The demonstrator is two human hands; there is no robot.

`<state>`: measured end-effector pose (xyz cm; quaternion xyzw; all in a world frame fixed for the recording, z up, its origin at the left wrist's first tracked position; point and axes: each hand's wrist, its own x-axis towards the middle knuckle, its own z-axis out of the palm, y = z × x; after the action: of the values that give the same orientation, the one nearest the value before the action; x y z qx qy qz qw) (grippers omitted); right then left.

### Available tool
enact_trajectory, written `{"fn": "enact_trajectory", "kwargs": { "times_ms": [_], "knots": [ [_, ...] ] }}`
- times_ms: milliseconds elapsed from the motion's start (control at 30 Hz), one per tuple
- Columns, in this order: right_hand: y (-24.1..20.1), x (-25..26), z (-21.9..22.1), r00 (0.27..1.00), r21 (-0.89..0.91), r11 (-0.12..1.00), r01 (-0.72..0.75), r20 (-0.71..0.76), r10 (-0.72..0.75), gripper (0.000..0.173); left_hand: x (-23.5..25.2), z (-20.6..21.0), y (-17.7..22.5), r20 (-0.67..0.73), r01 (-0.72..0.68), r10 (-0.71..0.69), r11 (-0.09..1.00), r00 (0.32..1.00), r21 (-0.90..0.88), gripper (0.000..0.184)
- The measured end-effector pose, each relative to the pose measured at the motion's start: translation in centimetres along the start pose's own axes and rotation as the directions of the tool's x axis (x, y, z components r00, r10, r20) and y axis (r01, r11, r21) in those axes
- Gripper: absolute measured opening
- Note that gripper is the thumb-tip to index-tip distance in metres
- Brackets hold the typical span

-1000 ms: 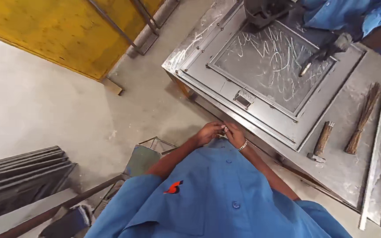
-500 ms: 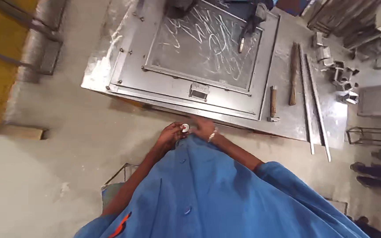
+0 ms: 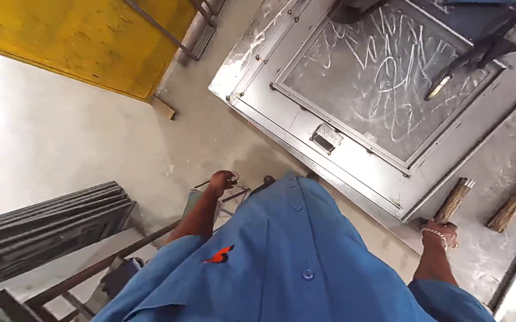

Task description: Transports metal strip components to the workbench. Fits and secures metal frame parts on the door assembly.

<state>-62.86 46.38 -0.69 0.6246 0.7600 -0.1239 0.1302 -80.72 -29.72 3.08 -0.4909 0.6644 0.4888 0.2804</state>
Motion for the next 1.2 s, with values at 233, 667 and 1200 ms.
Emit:
{"fn": "enact_trajectory", "kwargs": {
  "times_ms": [233, 667, 1200],
  "knots": [
    [-8.1, -9.7, -3.4, 0.986, 0.437, 0.884, 0.168, -0.069, -0.153, 0.060, 1.7, 0.6, 2.0, 0.020, -0.037, 0.042, 0.979, 0.999, -0.200, 0.029],
    [-42.4, -40.4, 7.2, 0.750, -0.077, 0.751, 0.656, 0.184, -0.636, 0.050, 10.8, -3.6, 19.4, 0.489, -0.469, 0.350, 0.871, 0.799, 0.143, 0.018],
    [-44.9, -56.5, 15.1, 0.214, 0.442, 0.310, 0.842, 0.254, -0.943, 0.065, 8.0, -3.6, 23.9, 0.752, -0.264, 0.060, 0.952, 0.656, 0.154, 0.017]
  ]
}}
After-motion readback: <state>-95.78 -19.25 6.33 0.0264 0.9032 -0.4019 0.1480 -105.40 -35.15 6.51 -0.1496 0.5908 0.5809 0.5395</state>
